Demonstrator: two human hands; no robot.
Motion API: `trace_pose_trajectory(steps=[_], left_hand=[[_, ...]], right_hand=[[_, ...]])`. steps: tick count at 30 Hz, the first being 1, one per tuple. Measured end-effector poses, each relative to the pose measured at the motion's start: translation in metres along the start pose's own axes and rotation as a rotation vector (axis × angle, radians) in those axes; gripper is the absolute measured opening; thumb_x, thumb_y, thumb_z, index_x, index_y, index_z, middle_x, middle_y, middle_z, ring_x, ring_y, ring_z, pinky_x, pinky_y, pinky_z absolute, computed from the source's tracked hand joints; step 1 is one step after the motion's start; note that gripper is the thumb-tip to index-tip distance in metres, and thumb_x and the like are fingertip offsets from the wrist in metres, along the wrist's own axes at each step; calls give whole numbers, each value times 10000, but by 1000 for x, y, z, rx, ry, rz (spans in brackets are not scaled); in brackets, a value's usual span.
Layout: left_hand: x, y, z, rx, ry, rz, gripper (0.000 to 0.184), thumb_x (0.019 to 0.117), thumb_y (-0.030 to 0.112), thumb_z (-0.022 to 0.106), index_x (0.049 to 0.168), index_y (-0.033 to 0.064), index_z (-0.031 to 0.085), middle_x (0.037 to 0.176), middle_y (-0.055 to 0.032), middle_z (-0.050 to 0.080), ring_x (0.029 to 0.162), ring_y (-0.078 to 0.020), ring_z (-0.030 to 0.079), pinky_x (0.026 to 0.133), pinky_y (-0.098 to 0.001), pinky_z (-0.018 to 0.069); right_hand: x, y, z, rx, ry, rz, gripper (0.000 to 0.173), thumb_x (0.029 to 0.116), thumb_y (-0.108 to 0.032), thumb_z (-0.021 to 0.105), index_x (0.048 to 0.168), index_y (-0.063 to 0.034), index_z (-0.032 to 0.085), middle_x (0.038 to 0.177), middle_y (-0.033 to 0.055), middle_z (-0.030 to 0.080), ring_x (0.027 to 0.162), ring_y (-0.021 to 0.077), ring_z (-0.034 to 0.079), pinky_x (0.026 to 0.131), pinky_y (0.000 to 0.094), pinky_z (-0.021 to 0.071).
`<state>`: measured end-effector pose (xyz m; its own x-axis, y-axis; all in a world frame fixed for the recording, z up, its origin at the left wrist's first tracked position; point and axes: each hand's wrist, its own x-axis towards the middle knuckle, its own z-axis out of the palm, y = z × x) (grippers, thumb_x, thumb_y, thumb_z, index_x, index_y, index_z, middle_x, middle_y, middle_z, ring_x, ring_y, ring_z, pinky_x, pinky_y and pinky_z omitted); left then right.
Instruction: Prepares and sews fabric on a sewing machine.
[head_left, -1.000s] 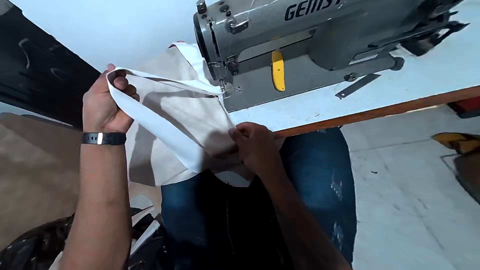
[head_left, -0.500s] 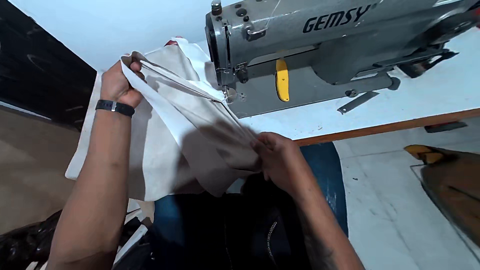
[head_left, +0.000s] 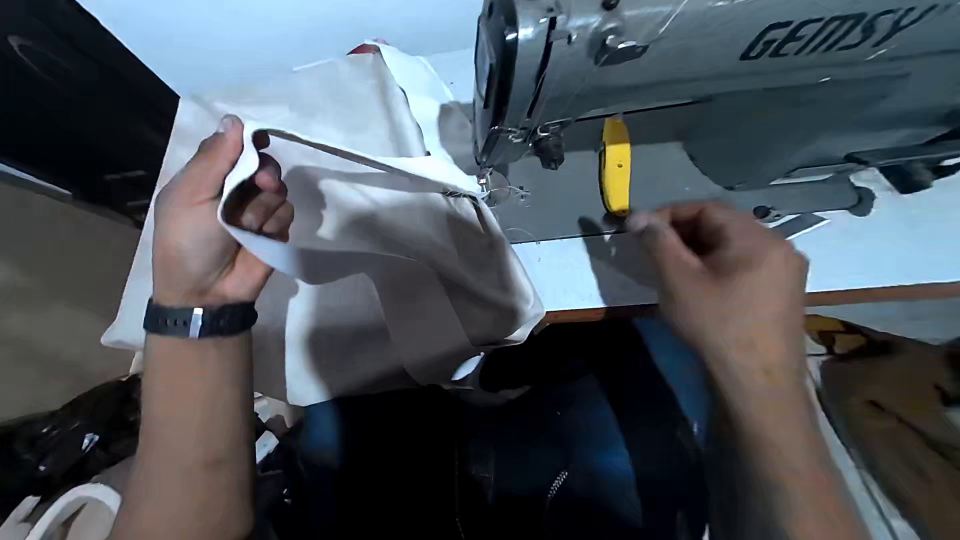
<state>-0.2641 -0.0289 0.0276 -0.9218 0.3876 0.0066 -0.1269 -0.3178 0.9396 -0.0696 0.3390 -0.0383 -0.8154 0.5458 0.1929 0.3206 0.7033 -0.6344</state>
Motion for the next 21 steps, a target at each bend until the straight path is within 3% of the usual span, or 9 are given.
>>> trace_pose_trajectory(steps=[2, 4, 6, 10, 14, 17, 19, 21], left_hand=[[-32, -3, 4, 12, 4, -10, 339, 1113, 429, 362, 1045, 201, 603, 697, 85, 491, 475, -10, 419, 446, -147, 420], [-58, -9, 13, -20, 71, -28, 356, 1098, 424, 418, 931, 189, 627, 591, 77, 449, 431, -33, 392, 406, -191, 398], [-85, -16, 19, -47, 127, -65, 340, 1089, 420, 452, 966, 178, 658, 564, 57, 447, 410, -33, 383, 380, -194, 381], [-117, -27, 22, -188, 81, -98, 325, 1110, 345, 410, 1089, 143, 664, 648, -2, 574, 455, -46, 504, 416, -202, 477], [-123, -35, 23, -208, 98, -91, 307, 1103, 331, 438, 1116, 134, 672, 651, -15, 584, 452, -55, 514, 410, -211, 485], [-123, -34, 26, -233, 57, -97, 311, 1113, 337, 412, 1148, 138, 648, 682, -22, 589, 468, -58, 527, 414, -204, 488], [-125, -33, 31, -226, 36, -85, 304, 1114, 326, 412, 1161, 132, 641, 714, -29, 605, 474, -56, 530, 412, -202, 490], [-130, -33, 34, -186, 42, -76, 293, 1111, 319, 422, 1174, 137, 642, 732, -28, 620, 479, -55, 535, 419, -208, 498]], right_hand=[[34, 8, 7, -96, 13, 24, 631, 942, -591, 644, 1316, -84, 609, 1170, 227, 633, 1017, 420, 633, 815, 684, 500], [56, 13, 20, -172, 20, 54, 780, 869, -643, 695, 1398, -86, 559, 1270, 268, 587, 1119, 485, 587, 869, 729, 466], [68, 15, 25, -232, 1, 57, 755, 880, -607, 710, 1400, -83, 549, 1212, 271, 613, 1054, 499, 613, 817, 742, 475], [59, 16, 8, -226, -97, 83, 412, 953, -415, 649, 1234, -114, 666, 978, 201, 686, 870, 441, 653, 710, 723, 479], [-4, -10, -18, -57, -237, -33, 356, 954, -389, 565, 1243, -190, 620, 1007, 67, 635, 741, 261, 618, 570, 543, 506], [-41, -48, -17, -30, -325, -157, 324, 950, -350, 570, 1257, -246, 583, 769, -51, 609, 508, 130, 526, 399, 394, 444], [-41, -62, -5, -63, -386, -202, 315, 965, -368, 573, 1261, -261, 584, 686, -85, 585, 476, 109, 505, 393, 370, 437], [-27, -65, 6, -119, -407, -196, 312, 994, -377, 556, 1279, -253, 578, 691, -55, 600, 504, 147, 546, 424, 415, 469]])
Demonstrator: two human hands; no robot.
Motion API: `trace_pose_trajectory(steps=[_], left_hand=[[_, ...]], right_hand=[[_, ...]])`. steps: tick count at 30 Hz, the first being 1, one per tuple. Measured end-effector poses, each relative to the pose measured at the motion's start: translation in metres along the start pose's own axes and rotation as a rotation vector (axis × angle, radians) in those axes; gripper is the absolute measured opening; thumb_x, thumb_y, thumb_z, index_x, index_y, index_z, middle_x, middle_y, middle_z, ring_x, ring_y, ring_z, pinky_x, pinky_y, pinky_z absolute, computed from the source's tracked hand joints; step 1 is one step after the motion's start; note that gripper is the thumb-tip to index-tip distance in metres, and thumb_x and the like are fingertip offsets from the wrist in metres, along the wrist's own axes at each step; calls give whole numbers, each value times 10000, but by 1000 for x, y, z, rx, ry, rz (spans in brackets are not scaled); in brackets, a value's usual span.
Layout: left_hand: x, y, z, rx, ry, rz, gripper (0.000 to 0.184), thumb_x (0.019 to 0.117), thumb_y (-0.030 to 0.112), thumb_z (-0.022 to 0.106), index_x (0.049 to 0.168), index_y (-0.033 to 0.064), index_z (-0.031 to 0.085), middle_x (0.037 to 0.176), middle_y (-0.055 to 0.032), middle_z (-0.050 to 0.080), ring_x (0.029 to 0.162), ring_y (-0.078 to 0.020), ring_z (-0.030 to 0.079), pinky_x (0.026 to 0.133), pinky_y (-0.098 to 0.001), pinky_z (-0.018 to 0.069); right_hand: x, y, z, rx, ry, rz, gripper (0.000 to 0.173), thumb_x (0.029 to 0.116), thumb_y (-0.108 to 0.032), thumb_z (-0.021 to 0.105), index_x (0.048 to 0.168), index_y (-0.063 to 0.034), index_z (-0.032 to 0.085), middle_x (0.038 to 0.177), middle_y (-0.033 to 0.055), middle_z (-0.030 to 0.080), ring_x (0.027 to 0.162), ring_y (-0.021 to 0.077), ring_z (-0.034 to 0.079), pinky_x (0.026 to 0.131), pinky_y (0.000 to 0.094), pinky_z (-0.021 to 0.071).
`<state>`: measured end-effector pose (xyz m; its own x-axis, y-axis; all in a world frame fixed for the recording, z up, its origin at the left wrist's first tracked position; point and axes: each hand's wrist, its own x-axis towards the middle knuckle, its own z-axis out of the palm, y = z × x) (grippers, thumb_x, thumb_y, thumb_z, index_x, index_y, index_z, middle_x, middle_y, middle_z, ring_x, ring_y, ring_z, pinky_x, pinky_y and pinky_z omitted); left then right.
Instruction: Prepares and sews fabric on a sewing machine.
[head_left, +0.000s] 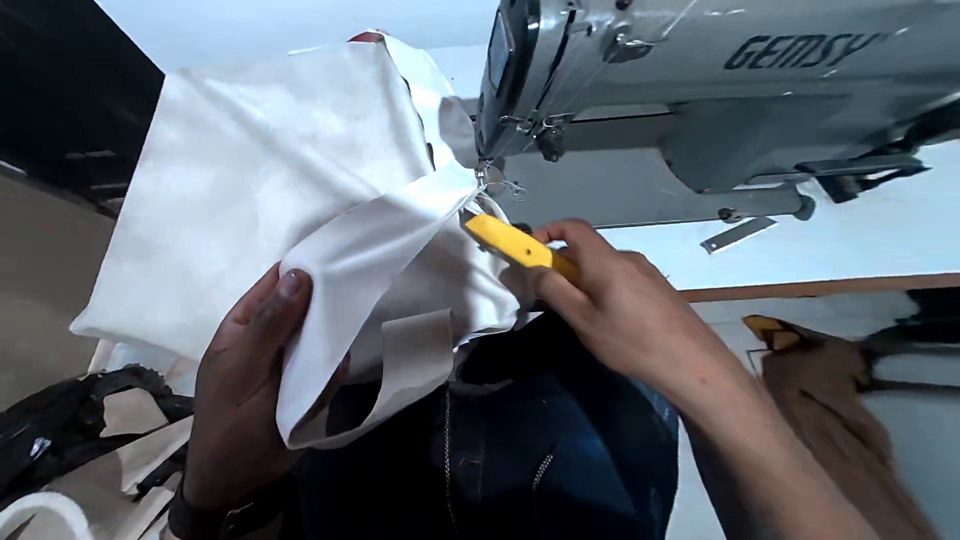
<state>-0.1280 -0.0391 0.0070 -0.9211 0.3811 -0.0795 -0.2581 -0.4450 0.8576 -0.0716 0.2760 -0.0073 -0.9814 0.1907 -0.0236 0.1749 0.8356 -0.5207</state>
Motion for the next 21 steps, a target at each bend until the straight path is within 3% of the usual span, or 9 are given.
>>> trace_pose_trajectory(steps=[4, 6, 11, 12, 14, 15, 18, 20, 21], left_hand=[[-11, -8, -7, 42, 74, -6, 254, 1088, 330, 494, 1163, 146, 651, 717, -29, 608, 467, -62, 514, 416, -221, 492], [-19, -17, -13, 43, 109, -22, 253, 1080, 323, 514, 1166, 135, 660, 739, -43, 629, 486, -71, 544, 435, -234, 517], [-39, -37, -8, 99, 118, -66, 256, 1068, 262, 545, 1227, 106, 671, 861, -78, 710, 584, -103, 665, 477, -259, 584], [-42, -40, -5, 109, 140, -77, 253, 1058, 267, 564, 1221, 110, 675, 851, -79, 712, 569, -105, 658, 463, -262, 576], [-49, -44, -3, 123, 170, -90, 249, 1033, 295, 611, 1190, 117, 684, 849, -75, 719, 585, -106, 672, 479, -266, 582], [-52, -46, -1, 119, 178, -91, 251, 1027, 294, 621, 1191, 117, 689, 871, -74, 729, 628, -105, 692, 517, -266, 598], [-54, -50, 8, 66, 166, -77, 262, 1030, 270, 616, 1224, 110, 686, 949, -73, 743, 746, -107, 724, 631, -270, 629], [-53, -46, 18, 25, 166, -77, 253, 1045, 260, 588, 1230, 112, 677, 923, -75, 734, 685, -101, 705, 570, -259, 611], [-52, -43, 21, 5, 157, -78, 256, 1055, 255, 570, 1241, 109, 669, 920, -78, 730, 666, -100, 696, 555, -255, 605]], right_hand=[[-11, 34, -29, 54, 205, 190, 385, 1046, -337, 533, 1401, -186, 520, 824, 125, 639, 582, 311, 595, 482, 569, 490], [-32, 61, -34, 111, 324, 282, 448, 1050, -354, 521, 1455, -175, 453, 938, 152, 650, 672, 323, 624, 558, 575, 510], [-12, 87, -12, -47, 348, 276, 390, 1036, -325, 552, 1359, -107, 555, 942, 221, 670, 744, 433, 646, 599, 682, 482], [-3, 87, -14, -117, 365, 239, 400, 1024, -355, 564, 1335, -105, 591, 1046, 229, 670, 872, 457, 652, 680, 704, 488], [9, 72, -18, -131, 397, 114, 461, 980, -384, 636, 1326, -80, 636, 1390, 263, 542, 1243, 524, 515, 927, 760, 417], [14, 55, -17, -116, 407, 40, 484, 962, -384, 666, 1334, -77, 631, 1457, 261, 492, 1314, 519, 466, 989, 747, 400], [40, 3, 15, -85, 383, -235, 503, 882, -362, 777, 1311, -122, 671, 1256, 211, 621, 1160, 457, 565, 900, 673, 470], [69, -6, 43, -125, 338, -322, 444, 879, -316, 782, 1290, -176, 690, 1165, 129, 664, 1095, 364, 615, 882, 587, 510], [81, -1, 52, -133, 336, -350, 314, 906, -265, 745, 1208, -179, 729, 1120, 89, 683, 1056, 308, 644, 866, 535, 539]])
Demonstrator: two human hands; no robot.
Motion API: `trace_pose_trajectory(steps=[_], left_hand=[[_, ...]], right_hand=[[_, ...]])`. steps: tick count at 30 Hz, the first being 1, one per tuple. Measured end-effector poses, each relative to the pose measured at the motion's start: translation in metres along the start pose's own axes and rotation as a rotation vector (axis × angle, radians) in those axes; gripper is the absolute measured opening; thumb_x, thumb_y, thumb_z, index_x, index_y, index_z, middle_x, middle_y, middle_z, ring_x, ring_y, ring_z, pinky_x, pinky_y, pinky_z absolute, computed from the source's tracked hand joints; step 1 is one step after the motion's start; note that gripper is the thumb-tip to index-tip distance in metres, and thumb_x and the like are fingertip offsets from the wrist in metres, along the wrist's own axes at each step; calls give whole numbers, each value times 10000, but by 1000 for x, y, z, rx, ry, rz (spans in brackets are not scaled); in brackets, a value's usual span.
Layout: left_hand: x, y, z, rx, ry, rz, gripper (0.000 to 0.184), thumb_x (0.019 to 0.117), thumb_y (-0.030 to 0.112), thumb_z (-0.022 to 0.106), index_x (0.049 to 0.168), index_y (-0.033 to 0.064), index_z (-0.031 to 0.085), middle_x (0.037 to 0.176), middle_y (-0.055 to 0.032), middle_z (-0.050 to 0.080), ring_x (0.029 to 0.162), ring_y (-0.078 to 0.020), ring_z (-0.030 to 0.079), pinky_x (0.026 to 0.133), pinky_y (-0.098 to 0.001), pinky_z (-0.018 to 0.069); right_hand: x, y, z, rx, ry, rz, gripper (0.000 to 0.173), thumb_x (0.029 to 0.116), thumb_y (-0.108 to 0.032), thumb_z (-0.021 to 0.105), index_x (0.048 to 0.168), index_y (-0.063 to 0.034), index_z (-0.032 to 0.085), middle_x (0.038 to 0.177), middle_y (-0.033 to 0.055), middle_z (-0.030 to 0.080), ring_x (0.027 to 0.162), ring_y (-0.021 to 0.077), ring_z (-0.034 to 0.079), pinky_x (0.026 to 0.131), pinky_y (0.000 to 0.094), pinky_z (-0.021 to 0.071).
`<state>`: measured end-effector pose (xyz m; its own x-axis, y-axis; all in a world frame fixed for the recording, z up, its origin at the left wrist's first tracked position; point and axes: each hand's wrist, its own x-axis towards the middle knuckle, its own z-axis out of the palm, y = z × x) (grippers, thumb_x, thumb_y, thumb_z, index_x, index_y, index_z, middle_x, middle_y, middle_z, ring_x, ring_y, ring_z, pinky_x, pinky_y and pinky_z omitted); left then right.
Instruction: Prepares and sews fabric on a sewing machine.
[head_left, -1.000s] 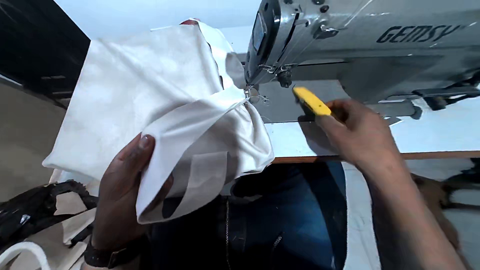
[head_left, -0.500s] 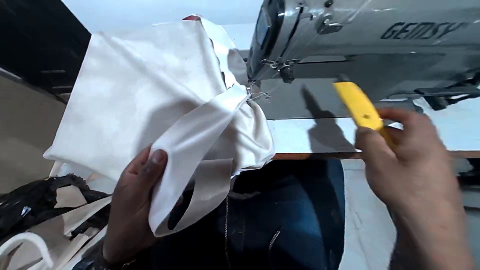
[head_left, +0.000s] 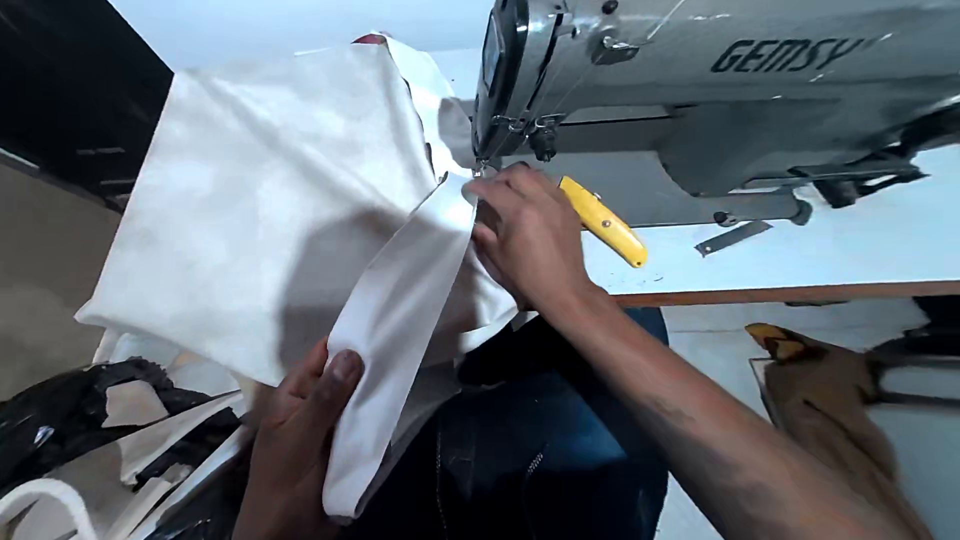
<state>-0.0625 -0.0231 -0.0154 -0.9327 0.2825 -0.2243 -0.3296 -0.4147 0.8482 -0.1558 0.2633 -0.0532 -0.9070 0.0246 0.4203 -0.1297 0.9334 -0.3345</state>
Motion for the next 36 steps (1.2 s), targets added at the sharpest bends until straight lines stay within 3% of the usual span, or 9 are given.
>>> trace_pose_trajectory(steps=[3, 9, 14, 18, 20, 23, 26, 30, 36], left_hand=[[7, 6, -3, -9, 14, 24, 258, 1074, 251, 532, 1230, 94, 665, 870, -86, 706, 595, -97, 655, 505, -249, 580], [15, 4, -28, -14, 33, 8, 270, 1077, 283, 526, 1235, 109, 659, 819, -71, 677, 549, -80, 608, 490, -237, 559], [10, -7, -36, -3, 0, -16, 264, 1069, 276, 545, 1230, 102, 662, 867, -83, 700, 587, -92, 645, 497, -246, 573], [1, -15, -24, -2, -29, -18, 263, 1047, 275, 587, 1231, 110, 678, 958, -71, 731, 734, -92, 710, 623, -254, 621], [-5, -18, -14, 2, -31, -14, 264, 1044, 276, 592, 1221, 103, 681, 997, -82, 741, 814, -114, 733, 691, -278, 637], [-11, -17, -2, -9, 1, -33, 248, 1041, 279, 595, 1203, 111, 678, 959, -77, 739, 738, -110, 719, 626, -273, 625], [-6, -10, -3, 11, 37, -5, 258, 1048, 294, 582, 1213, 123, 682, 918, -61, 731, 679, -95, 692, 580, -259, 605], [8, -1, -14, -4, 54, 37, 262, 1065, 309, 550, 1199, 122, 675, 796, -52, 669, 557, -78, 603, 501, -244, 558], [7, -5, -11, 41, -15, 27, 272, 1047, 285, 585, 1239, 116, 679, 961, -67, 732, 743, -95, 711, 620, -256, 620]], right_hand=[[2, 15, -1, 34, 26, -26, 177, 1003, -220, 621, 1053, -161, 781, 994, 28, 711, 891, 201, 691, 741, 445, 583], [-80, 32, -84, 72, 70, 17, 191, 1000, -207, 645, 1071, -77, 767, 986, 83, 701, 837, 178, 666, 709, 381, 566], [-143, 64, -126, 80, 116, 205, 256, 1017, -267, 582, 1068, -58, 720, 1003, 91, 661, 812, 178, 634, 653, 350, 540], [-94, 9, -99, 25, -25, 193, 404, 1006, -337, 633, 1282, -42, 651, 1145, 187, 658, 1001, 335, 658, 798, 541, 559], [-56, -3, -60, -5, -39, 144, 451, 942, -412, 706, 1274, -108, 683, 1150, 147, 669, 1044, 340, 652, 825, 563, 550], [-2, 0, -9, -101, -99, 128, 431, 882, -437, 740, 1188, -135, 707, 1092, 155, 670, 1012, 382, 647, 773, 597, 530], [21, 11, -2, -138, -104, 82, 200, 970, -295, 625, 975, -128, 735, 889, 113, 715, 817, 341, 700, 652, 580, 533], [10, 19, -30, -71, -150, -25, 254, 1036, -305, 551, 990, -155, 751, 924, 53, 714, 830, 270, 698, 674, 548, 548], [-22, 40, -53, 50, -127, -1, 263, 1047, -302, 544, 956, -149, 737, 879, 12, 670, 772, 173, 650, 655, 449, 538]])
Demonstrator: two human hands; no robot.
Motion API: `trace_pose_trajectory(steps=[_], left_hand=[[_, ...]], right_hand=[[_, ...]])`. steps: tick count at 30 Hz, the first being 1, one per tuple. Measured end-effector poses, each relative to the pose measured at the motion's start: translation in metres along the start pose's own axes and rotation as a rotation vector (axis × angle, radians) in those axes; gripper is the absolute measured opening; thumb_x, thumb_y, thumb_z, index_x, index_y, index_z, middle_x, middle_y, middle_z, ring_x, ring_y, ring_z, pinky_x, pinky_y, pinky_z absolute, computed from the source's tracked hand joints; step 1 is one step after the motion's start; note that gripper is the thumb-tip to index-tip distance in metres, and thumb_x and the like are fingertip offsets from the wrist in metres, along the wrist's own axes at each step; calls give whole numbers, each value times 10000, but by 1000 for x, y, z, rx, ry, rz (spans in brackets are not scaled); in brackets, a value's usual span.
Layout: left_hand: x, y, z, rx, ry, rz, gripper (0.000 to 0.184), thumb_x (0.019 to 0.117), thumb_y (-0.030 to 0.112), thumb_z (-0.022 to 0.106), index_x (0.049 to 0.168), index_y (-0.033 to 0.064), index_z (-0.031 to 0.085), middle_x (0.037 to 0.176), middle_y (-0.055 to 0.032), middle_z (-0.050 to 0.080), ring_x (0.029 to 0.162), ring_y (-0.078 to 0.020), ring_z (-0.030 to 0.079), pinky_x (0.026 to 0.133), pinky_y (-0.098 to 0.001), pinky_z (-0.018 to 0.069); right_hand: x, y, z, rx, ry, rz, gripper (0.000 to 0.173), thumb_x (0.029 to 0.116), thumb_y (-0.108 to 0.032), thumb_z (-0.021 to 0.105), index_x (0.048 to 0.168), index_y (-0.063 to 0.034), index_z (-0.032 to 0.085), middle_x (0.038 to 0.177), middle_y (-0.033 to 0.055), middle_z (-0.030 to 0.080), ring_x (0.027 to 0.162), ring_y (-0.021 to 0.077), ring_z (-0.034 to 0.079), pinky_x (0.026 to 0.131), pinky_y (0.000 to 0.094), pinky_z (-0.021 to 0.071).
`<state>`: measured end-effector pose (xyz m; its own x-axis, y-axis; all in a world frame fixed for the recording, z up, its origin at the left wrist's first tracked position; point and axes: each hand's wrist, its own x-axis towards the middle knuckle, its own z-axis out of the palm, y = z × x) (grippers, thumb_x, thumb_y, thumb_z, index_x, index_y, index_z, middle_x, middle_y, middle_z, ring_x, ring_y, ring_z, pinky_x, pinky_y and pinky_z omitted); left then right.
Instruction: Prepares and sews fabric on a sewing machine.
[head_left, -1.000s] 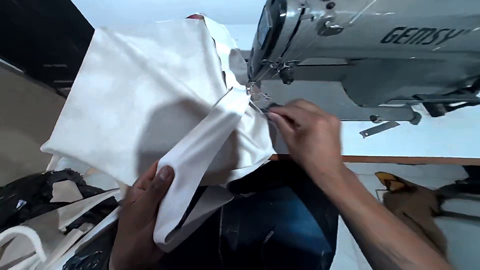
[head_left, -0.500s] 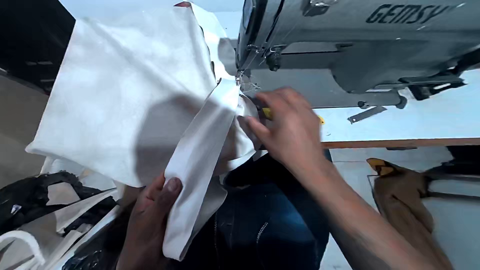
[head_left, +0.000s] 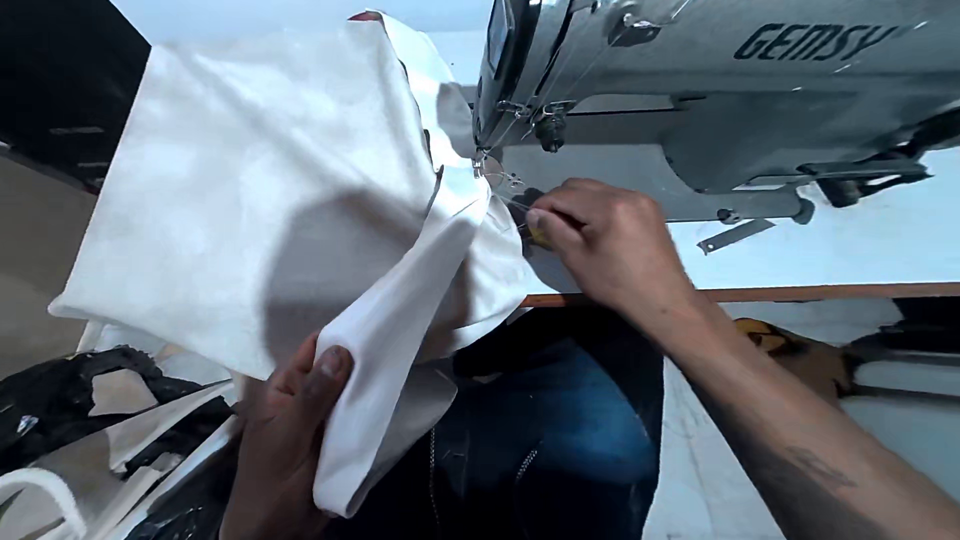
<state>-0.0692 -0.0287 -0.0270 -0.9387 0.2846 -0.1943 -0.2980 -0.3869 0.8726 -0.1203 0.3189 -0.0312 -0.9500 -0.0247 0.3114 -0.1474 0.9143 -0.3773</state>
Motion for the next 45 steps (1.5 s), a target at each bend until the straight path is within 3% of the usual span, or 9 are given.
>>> trace_pose_trajectory(steps=[8, 15, 19, 23, 29, 32, 35, 39, 45], left_hand=[[-23, -24, 6, 90, 6, -123, 296, 1025, 268, 624, 1231, 60, 668, 979, -83, 744, 826, -143, 734, 732, -321, 642], [-44, -74, -6, 490, -397, -375, 287, 1041, 183, 609, 1280, 26, 638, 990, -99, 755, 855, -207, 744, 781, -411, 646], [-15, -48, -28, 1418, -595, -157, 381, 975, 554, 623, 1132, 227, 738, 916, 7, 756, 827, -193, 740, 740, -539, 620], [48, 14, -8, 1512, -336, 342, 263, 1021, 493, 553, 1095, 313, 732, 854, 148, 696, 709, -23, 661, 612, -327, 597], [176, -16, 115, 1633, -542, 715, 327, 999, 387, 627, 1245, 196, 730, 1019, -25, 665, 846, -180, 673, 684, -399, 588], [214, -45, 138, 1791, -594, 698, 247, 1012, 322, 597, 1102, 139, 737, 1018, -65, 697, 863, -263, 704, 661, -483, 587], [219, -46, 129, 1667, -608, 765, 191, 1014, 226, 558, 963, 160, 730, 935, -18, 675, 815, -197, 683, 649, -440, 579], [199, -21, 106, 1239, -604, 471, 207, 1059, 251, 554, 1127, 128, 706, 1032, -2, 664, 899, -106, 650, 807, -345, 585], [204, -9, 74, 765, -499, 398, 231, 1086, 195, 491, 1181, 56, 649, 1242, -85, 653, 825, -175, 661, 670, -330, 583]], right_hand=[[-18, 61, -46, -331, -46, 179, 265, 1044, -253, 548, 1041, -32, 695, 993, 206, 681, 865, 444, 673, 666, 680, 505], [-43, 93, -68, -334, 27, 386, 293, 1031, -235, 551, 1236, -60, 667, 1131, 279, 653, 972, 537, 639, 740, 772, 462], [-35, 58, -60, -249, 28, 225, 320, 1042, -242, 556, 1285, -60, 658, 1218, 227, 642, 1122, 464, 622, 893, 686, 491], [-24, 63, -49, -192, -191, 46, 462, 977, -564, 584, 1223, -194, 714, 1183, 96, 685, 1103, 357, 657, 870, 646, 533], [-40, 58, -37, -172, -261, 64, 389, 889, -434, 770, 1194, -200, 713, 1095, 70, 658, 972, 317, 661, 782, 613, 556], [-72, 51, -50, -134, -234, 190, 407, 895, -523, 678, 1186, -239, 685, 1044, 13, 618, 843, 221, 648, 642, 508, 564], [-119, 47, -56, 62, -182, 413, 414, 876, -520, 663, 1193, -271, 567, 921, -63, 634, 694, 138, 640, 536, 424, 561], [-144, 30, -40, 420, -84, 594, 441, 922, -466, 685, 1300, -312, 518, 847, -33, 675, 549, 165, 620, 436, 386, 543], [-98, -5, -12, 513, 2, 567, 394, 991, -458, 622, 1357, -333, 545, 775, -31, 664, 505, 164, 583, 409, 382, 510]])
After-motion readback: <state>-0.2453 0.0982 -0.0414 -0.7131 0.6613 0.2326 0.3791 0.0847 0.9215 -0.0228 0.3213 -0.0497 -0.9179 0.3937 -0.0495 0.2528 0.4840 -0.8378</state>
